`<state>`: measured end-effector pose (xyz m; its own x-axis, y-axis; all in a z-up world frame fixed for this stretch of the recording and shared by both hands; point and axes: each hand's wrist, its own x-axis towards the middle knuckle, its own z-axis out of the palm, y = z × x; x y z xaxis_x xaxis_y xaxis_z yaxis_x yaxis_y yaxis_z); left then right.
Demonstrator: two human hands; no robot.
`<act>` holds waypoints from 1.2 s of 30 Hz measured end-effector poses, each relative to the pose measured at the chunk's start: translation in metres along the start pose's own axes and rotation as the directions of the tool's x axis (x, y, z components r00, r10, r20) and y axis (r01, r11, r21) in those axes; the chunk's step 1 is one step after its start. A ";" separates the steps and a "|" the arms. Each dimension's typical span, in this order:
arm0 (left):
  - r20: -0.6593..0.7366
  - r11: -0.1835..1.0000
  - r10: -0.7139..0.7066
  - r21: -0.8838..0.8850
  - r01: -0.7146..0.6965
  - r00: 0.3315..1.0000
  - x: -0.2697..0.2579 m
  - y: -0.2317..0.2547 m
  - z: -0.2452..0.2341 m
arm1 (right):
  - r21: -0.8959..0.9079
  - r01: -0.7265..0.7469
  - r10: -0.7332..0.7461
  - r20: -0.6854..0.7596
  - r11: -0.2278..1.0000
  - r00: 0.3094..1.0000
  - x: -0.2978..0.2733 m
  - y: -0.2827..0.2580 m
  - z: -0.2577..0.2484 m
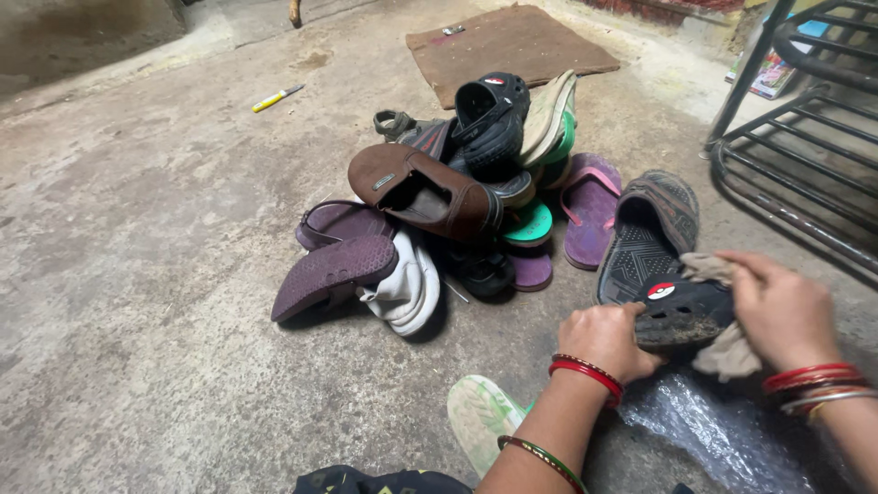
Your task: The person sits on the floor and wipes several shoes and sandals with a cloth, then places them on a metal shoe rack. They handle black clogs, blue flip-flops, and black slip-on shoes, cleaning each one before arranging them on the rack.
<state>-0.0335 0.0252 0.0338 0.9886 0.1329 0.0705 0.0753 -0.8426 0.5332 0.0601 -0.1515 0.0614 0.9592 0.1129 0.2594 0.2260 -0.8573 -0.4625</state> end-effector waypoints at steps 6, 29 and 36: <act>-0.122 0.995 0.089 -0.030 -0.094 0.988 -0.010 -0.002 0.008 | 0.169 -0.122 0.139 -0.093 0.978 0.986 0.030 0.077 0.031; -0.143 0.981 0.108 -0.143 -0.128 0.984 -0.017 -0.040 0.054 | -0.191 0.721 -0.745 -0.123 0.666 0.656 -0.083 -0.063 0.024; -0.151 0.991 0.107 -0.059 -0.117 0.983 -0.030 -0.032 0.037 | -0.380 0.414 -0.284 0.353 0.827 0.892 -0.020 -0.084 0.035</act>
<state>-0.0609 0.0289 -0.0168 0.9600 0.1193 0.2532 -0.0483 -0.8204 0.5698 0.0277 -0.0638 0.0656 0.8510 0.5213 0.0637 0.5192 -0.8533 0.0471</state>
